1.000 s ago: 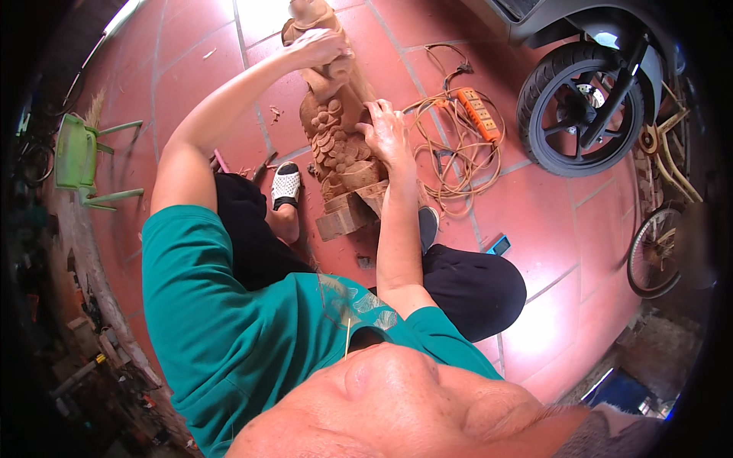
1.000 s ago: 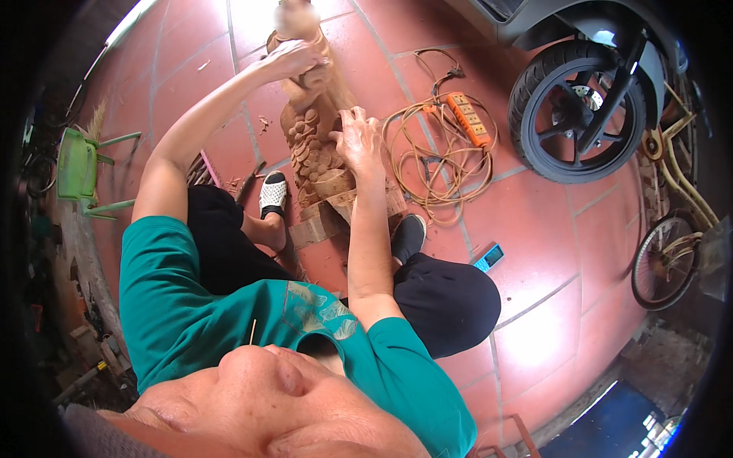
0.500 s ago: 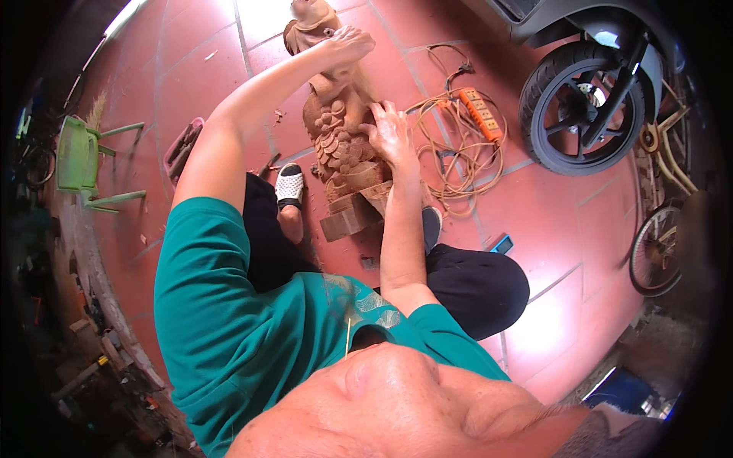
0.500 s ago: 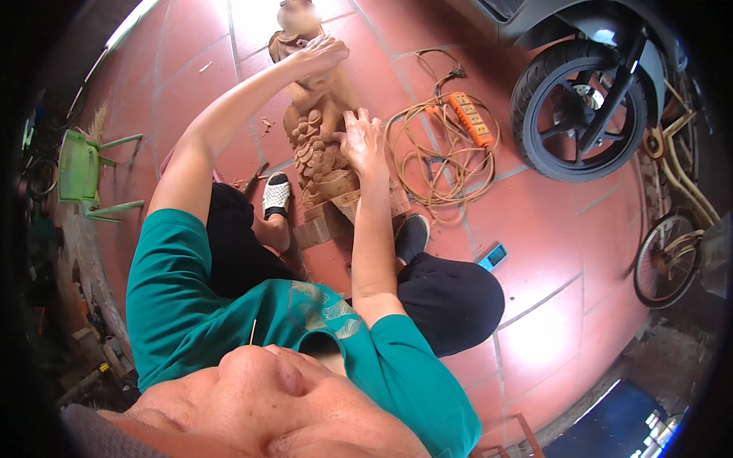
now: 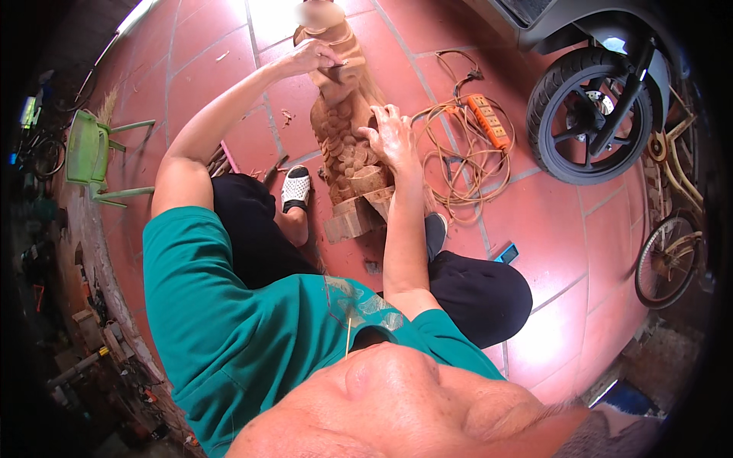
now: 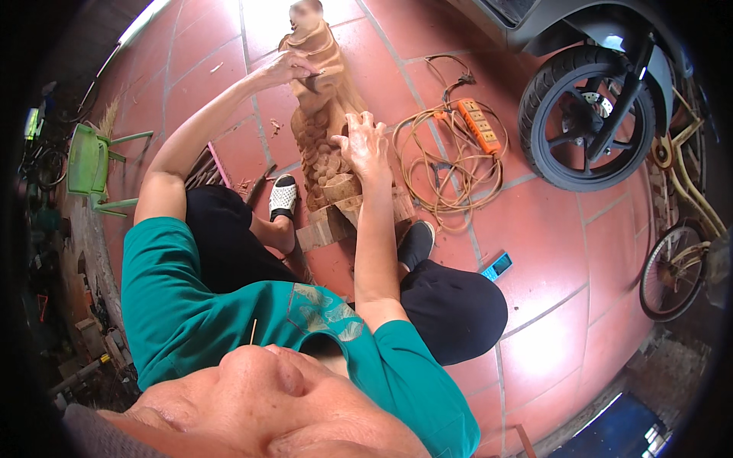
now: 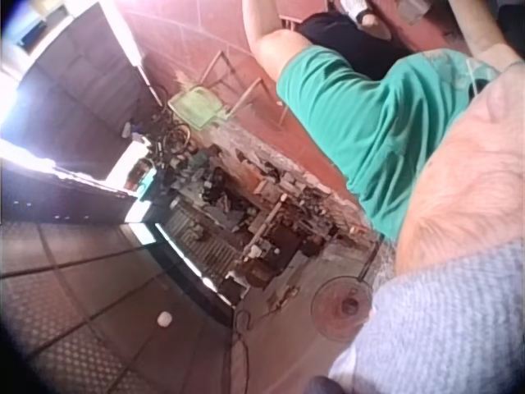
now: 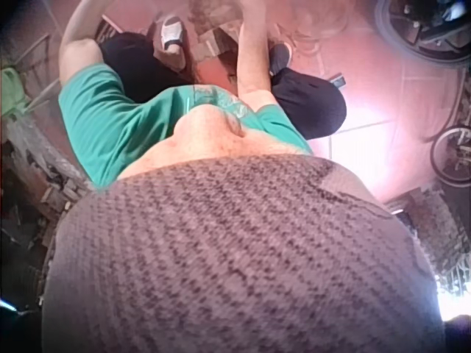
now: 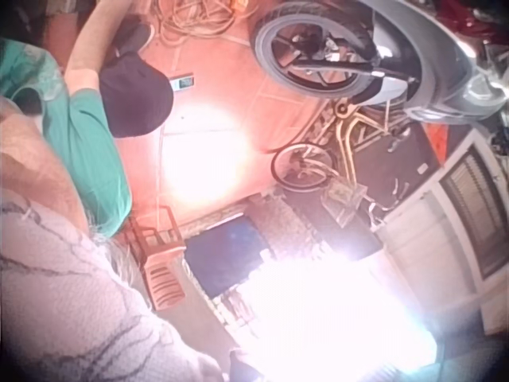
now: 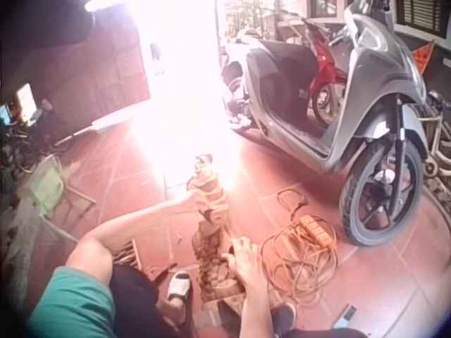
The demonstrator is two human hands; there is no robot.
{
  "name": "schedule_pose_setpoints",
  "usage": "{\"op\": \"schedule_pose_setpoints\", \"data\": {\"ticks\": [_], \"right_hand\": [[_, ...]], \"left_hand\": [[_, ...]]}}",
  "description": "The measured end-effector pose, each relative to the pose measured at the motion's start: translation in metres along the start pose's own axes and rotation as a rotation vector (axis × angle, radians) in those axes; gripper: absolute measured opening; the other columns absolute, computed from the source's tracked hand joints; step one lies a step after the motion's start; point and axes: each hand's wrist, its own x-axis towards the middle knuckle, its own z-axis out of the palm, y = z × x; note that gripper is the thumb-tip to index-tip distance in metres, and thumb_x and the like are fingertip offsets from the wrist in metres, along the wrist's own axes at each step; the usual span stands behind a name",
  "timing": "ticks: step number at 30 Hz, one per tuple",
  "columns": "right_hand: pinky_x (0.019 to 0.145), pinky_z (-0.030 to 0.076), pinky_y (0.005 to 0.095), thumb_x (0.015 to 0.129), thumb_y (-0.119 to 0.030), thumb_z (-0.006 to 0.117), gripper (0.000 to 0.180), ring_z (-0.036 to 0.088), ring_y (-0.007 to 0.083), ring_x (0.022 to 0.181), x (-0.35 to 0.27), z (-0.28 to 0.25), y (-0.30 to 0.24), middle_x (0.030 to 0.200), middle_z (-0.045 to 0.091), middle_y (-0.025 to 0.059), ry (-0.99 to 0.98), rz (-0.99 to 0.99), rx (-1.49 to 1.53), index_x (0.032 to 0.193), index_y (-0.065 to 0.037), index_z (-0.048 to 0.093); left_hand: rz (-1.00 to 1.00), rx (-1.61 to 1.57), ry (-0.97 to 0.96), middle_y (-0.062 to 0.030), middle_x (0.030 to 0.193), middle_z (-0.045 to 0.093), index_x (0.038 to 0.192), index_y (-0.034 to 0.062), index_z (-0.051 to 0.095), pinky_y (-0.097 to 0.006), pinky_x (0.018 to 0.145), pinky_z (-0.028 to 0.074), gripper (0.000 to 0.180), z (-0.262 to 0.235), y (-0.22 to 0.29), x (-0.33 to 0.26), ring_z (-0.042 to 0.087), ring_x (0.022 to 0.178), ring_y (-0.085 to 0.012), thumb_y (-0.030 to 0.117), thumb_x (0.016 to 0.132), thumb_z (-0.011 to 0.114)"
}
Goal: The person carves a wooden sculpture using a small chisel, focusing on refining the upper section of the piece. They hold the sculpture with one hand and carefully chip away wood with the other, working on the details of the figure's head and shoulders.
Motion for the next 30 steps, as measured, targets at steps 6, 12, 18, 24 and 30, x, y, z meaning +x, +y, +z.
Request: {"op": "schedule_pose_setpoints", "data": {"ticks": [6, 12, 18, 24, 30], "right_hand": [[0.091, 0.051, 0.0535, 0.084, -0.033, 0.075, 0.053, 0.057, 0.0461, 0.111, 0.001, 0.002, -0.003, 0.131, 0.056, 0.0170, -0.009, -0.008, -0.044, 0.130, -0.010, 0.060], [0.095, 0.049, 0.0518, 0.085, -0.034, 0.074, 0.052, 0.056, 0.0454, 0.112, 0.003, -0.001, 0.009, 0.132, 0.056, 0.0140, 0.001, -0.041, -0.021, 0.131, -0.013, 0.059], [0.095, 0.048, 0.0509, 0.086, -0.035, 0.072, 0.051, 0.056, 0.0451, 0.111, 0.006, 0.009, 0.007, 0.133, 0.055, 0.0139, 0.000, -0.069, -0.029, 0.131, -0.014, 0.059], [0.096, 0.048, 0.0511, 0.087, -0.034, 0.072, 0.052, 0.056, 0.0451, 0.112, 0.005, 0.005, 0.015, 0.133, 0.055, 0.0143, 0.013, -0.066, -0.038, 0.132, -0.012, 0.058], [0.091, 0.048, 0.0494, 0.085, -0.034, 0.073, 0.050, 0.061, 0.0407, 0.106, 0.003, 0.008, 0.011, 0.122, 0.061, 0.0183, 0.095, -0.112, -0.080, 0.126, -0.007, 0.062]], "left_hand": [[-0.068, 0.548, 0.023, -0.0097, 0.102, 0.073, 0.106, 0.0079, 0.076, -0.038, 0.080, 0.054, 0.020, 0.011, 0.026, 0.010, 0.070, 0.091, -0.0266, 0.008, 0.091, 0.063], [0.033, 0.561, 0.102, -0.0155, 0.104, 0.072, 0.107, 0.0058, 0.074, -0.041, 0.081, 0.054, 0.021, 0.020, 0.047, 0.005, 0.070, 0.091, -0.0314, 0.009, 0.090, 0.062], [-0.007, 0.485, 0.230, -0.0159, 0.103, 0.072, 0.107, 0.0033, 0.073, -0.041, 0.083, 0.054, 0.020, 0.010, -0.031, -0.032, 0.069, 0.089, -0.0320, 0.005, 0.091, 0.062], [-0.188, 0.531, 0.279, -0.0168, 0.098, 0.072, 0.104, 0.0109, 0.076, -0.045, 0.082, 0.053, 0.020, 0.016, 0.002, -0.018, 0.068, 0.095, -0.0344, 0.013, 0.090, 0.061], [-0.092, 0.431, 0.260, -0.0120, 0.103, 0.073, 0.105, 0.0075, 0.076, -0.040, 0.083, 0.055, 0.020, 0.021, 0.022, -0.024, 0.070, 0.096, -0.0291, 0.005, 0.089, 0.063]]}}
